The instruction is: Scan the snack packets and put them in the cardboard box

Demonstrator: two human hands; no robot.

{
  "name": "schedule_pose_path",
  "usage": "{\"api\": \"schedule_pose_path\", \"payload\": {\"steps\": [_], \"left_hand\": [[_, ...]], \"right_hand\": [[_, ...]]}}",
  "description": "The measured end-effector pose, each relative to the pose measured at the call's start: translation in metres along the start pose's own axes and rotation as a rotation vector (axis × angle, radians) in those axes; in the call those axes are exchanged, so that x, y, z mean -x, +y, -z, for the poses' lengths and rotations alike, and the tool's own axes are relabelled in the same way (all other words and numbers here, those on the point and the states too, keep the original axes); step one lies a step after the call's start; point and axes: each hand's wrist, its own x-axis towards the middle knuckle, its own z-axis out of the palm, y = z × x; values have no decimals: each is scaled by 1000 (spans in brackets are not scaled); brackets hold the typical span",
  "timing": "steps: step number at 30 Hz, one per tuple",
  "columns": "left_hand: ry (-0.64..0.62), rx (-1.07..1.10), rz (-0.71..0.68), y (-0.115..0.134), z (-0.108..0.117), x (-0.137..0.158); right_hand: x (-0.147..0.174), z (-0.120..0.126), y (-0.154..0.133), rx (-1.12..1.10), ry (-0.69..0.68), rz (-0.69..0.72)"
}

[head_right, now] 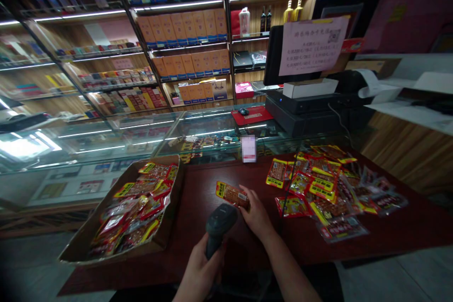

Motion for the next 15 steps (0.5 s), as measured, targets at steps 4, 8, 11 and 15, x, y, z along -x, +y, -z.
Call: {"api": "schedule_pose_path", "payload": {"steps": [4, 8, 11, 15], "left_hand": [[19, 49, 25, -8, 2, -1], [92, 156, 72, -28, 11, -4], [191, 234, 111, -44, 21, -6], [228, 303, 153, -55, 29, -9]], "right_hand": [[0, 4, -2, -21, 12, -60], [-4, 11, 1, -133, 89, -228], [-17, 3, -15, -266, 99, -351], [-49, -49, -76, -525, -27, -339]]}}
